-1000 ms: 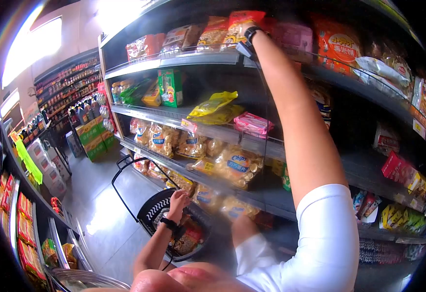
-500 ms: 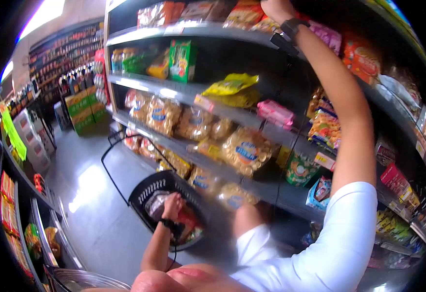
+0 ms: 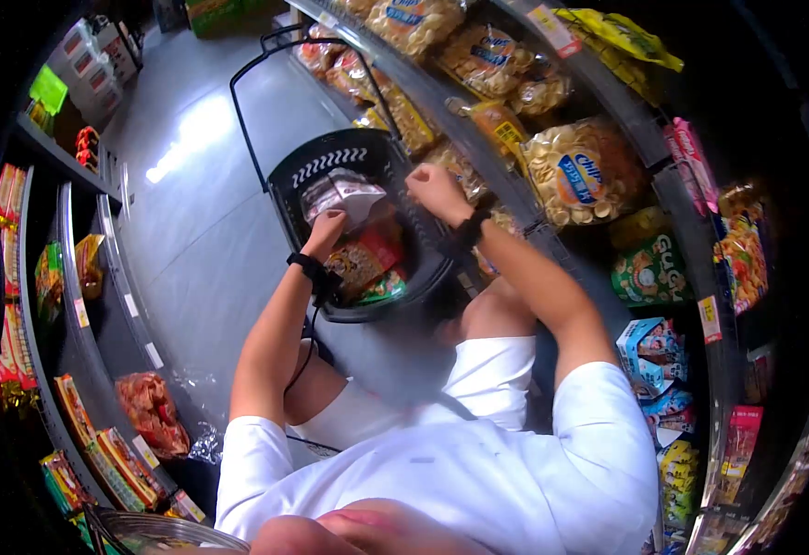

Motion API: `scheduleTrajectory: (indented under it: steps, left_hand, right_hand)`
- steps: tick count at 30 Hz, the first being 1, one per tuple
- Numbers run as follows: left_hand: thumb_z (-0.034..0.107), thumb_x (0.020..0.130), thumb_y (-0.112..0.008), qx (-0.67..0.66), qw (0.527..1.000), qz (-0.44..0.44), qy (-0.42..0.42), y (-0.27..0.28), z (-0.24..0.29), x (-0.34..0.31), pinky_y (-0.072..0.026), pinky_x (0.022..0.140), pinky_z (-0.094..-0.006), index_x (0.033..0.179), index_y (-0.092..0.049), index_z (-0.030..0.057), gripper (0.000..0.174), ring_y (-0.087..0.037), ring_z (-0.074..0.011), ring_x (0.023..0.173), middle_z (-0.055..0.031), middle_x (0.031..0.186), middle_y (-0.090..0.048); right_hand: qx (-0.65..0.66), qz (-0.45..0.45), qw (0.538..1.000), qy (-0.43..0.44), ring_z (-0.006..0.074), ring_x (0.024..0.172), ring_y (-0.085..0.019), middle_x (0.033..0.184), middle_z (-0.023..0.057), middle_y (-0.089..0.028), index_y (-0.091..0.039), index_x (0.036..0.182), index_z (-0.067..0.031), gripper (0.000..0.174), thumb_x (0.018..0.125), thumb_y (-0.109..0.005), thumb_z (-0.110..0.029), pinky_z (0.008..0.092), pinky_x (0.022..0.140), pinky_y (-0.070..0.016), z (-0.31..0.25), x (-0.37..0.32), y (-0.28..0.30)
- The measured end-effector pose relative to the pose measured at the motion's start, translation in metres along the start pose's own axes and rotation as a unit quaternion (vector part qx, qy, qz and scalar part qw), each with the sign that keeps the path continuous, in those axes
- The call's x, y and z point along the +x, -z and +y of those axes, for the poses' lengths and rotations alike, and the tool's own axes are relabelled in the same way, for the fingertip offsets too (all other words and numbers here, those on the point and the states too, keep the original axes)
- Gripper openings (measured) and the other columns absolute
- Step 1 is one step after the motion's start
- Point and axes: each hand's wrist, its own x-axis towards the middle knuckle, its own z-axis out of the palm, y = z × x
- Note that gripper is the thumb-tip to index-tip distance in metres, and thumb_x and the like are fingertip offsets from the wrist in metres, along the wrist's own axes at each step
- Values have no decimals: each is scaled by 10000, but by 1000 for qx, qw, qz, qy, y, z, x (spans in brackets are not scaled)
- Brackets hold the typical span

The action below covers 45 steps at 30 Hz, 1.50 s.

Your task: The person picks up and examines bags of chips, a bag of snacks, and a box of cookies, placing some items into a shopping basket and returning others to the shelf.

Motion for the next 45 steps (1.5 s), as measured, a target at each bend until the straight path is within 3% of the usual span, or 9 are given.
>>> scheduleTrajectory:
  steps: [3, 6, 8, 9, 17, 33, 36, 38, 45]
  left_hand:
    - [183, 855, -562, 122, 992, 14, 1, 9, -34, 21, -423, 606, -308, 784, -620, -15, 219, -546, -138, 679, -9, 691, -550]
    - [246, 855, -597, 308, 951, 34, -12, 8, -50, 18, -525, 710, -407, 932, -637, -10, 271, -656, -298, 793, -147, 859, -647]
    - [268, 854, -620, 517, 849, 84, -68, -5, -45, -1, -529, 803, -449, 1030, -599, -11, 331, -655, -368, 937, -226, 1056, -645]
    - [332, 855, -636, 522, 852, 41, -15, -5, -48, 2, -511, 887, -530, 1158, -541, 11, 451, -599, -459, 1060, -285, 1219, -571]
    - [478, 809, -702, 553, 820, -52, 136, 10, -98, 3, -465, 1006, -493, 1377, -452, 35, 763, -552, -475, 1156, -272, 1270, -541]
    - [498, 731, -762, 742, 669, -4, 45, -32, -89, 9, -496, 868, -489, 1105, -669, 71, 575, -589, -392, 1073, -180, 1182, -594]
    - [463, 746, -742, 730, 683, -30, -12, -23, -114, 17, -498, 872, -502, 1091, -608, 90, 525, -622, -377, 1010, -194, 1052, -632]
    - [411, 743, -765, 641, 767, -30, -11, -19, -145, 24, -520, 756, -519, 1028, -541, 48, 513, -679, -404, 855, -211, 929, -699]
    - [318, 726, -831, 491, 869, -44, -37, -61, -44, -29, -508, 746, -444, 984, -525, -6, 515, -648, -372, 854, -210, 915, -665]
  right_hand:
    - [129, -67, 959, -244, 167, 690, -662, 847, 53, -680, -646, 1000, -50, 187, 919, -630, -217, 306, 577, -560, 63, 21, -37]
    - [191, -98, 901, -376, 285, 905, -661, 1105, 160, -622, -582, 1174, -10, 350, 883, -661, -189, 415, 739, -599, 122, 39, -66]
    - [184, -92, 908, -366, 336, 1024, -654, 1220, 212, -603, -576, 1222, 12, 399, 919, -635, -241, 445, 839, -598, 143, 40, -76]
    - [190, -91, 910, -357, 329, 1029, -653, 1221, 209, -603, -576, 1221, 12, 402, 919, -637, -246, 445, 838, -599, 147, 41, -77]
    - [280, -56, 942, -173, 154, 977, -615, 1095, 47, -630, -572, 1191, -68, 329, 920, -651, -237, 315, 784, -535, 31, 5, -32]
    - [287, -28, 953, -97, 116, 949, -582, 1071, 28, -619, -570, 1161, -55, 341, 899, -663, -252, 285, 744, -499, 42, -6, 3]
    - [287, -19, 955, -71, 120, 906, -594, 1030, 37, -626, -578, 1154, -34, 352, 891, -673, -249, 274, 711, -508, 50, -5, 3]
    - [288, -15, 955, -61, 124, 876, -603, 1002, 40, -631, -584, 1145, -28, 348, 887, -678, -242, 269, 685, -514, 56, -5, 6]
    - [190, 96, 977, -25, 153, 875, -628, 994, 68, -641, -568, 1149, -15, 330, 878, -667, -176, 285, 703, -531, 84, 18, 5]
